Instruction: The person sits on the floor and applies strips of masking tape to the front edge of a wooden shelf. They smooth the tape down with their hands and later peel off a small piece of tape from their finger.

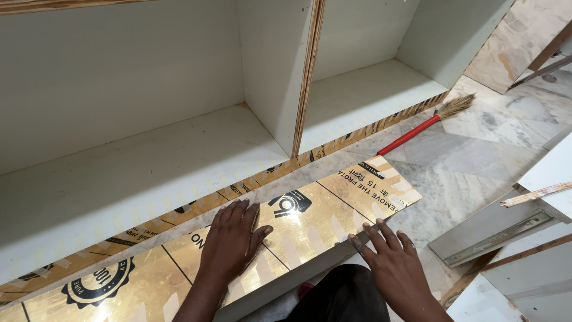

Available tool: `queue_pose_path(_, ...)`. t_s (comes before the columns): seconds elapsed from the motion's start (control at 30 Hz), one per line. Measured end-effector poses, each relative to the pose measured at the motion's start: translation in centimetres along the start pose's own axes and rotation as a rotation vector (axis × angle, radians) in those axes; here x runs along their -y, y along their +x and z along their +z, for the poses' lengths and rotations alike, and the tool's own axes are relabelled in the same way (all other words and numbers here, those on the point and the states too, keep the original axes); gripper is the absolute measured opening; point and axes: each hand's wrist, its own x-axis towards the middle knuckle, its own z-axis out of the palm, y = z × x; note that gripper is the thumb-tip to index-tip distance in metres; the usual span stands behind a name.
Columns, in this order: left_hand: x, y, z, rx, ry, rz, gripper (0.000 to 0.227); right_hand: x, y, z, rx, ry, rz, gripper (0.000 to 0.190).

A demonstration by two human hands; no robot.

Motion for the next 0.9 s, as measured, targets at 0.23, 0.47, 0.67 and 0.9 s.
queue_pose_path(0.23,-0.1,0.0,0.0,0.020,0.010,0.001,0.071,-0.2,0.8,-1.0,-0.025,0.030,0.035,0.072)
queue_pose_path(0.47,-0.2,-0.1,0.0,0.025,0.002,-0.012,0.071,-1.1,4.6,-0.3,-0.207,0.001,-0.017,0.069)
queue_pose_path(0.67,-0.3,-0.4,0.3,0.095,-0.066,-0.056,0.079,-0.9,8.6,0.3,-0.239,0.250,-0.057,0.038)
queue_pose_path(0.9,-2.4,-4.7,0.2,0.190,-0.031,0.069,0.084,-0.9,11.5,1.6,-0.288,0.331,-0.142,0.033)
